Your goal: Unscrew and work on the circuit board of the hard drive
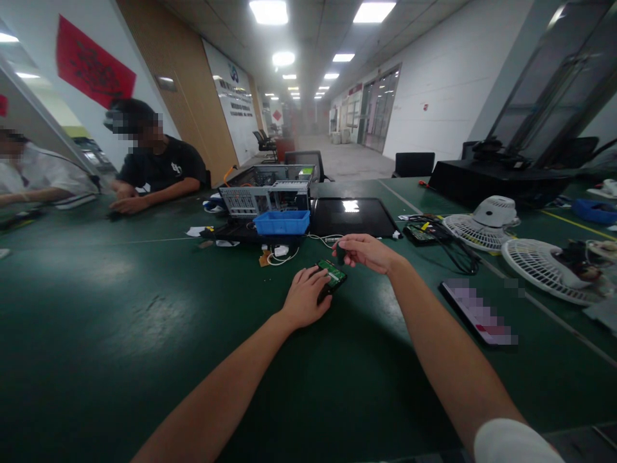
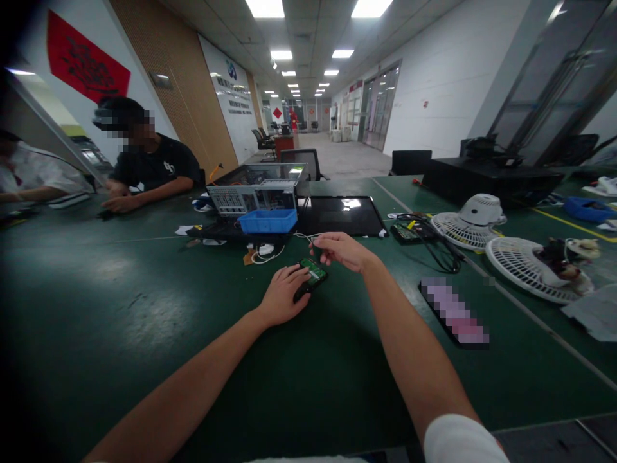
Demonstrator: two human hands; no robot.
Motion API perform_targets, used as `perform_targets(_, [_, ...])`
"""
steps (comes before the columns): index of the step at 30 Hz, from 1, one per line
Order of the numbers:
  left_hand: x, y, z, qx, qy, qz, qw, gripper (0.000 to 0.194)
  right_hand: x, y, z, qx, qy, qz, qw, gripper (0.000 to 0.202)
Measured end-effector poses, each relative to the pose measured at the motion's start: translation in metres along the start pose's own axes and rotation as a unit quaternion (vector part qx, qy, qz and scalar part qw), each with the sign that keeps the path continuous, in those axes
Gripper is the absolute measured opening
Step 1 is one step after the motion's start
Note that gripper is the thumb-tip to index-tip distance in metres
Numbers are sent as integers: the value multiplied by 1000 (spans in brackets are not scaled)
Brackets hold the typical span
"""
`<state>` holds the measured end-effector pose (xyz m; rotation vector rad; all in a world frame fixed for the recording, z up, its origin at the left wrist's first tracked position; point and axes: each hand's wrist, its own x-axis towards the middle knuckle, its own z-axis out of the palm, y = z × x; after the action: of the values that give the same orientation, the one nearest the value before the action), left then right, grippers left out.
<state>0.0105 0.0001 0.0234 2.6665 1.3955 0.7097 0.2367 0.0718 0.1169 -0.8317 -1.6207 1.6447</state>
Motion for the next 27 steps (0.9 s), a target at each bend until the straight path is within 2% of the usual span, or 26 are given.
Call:
perform_targets(8, [0,0,1,4,0,-5,1000,48,-1,-3,1,-60,10,-7,998,20])
perform_targets(13, [0,-1,1,7,1,-1,1000,49,-3,-3,3,-64,-10,4,998,17])
perform_targets(20, [0,0,-1,6,2,3,1000,49,-6,-9,6,-104,-37,14,994,24])
perform_targets(27, [0,0,-1,11,1,2,1000,49,-5,-7,9,-56,-31,21,998,23])
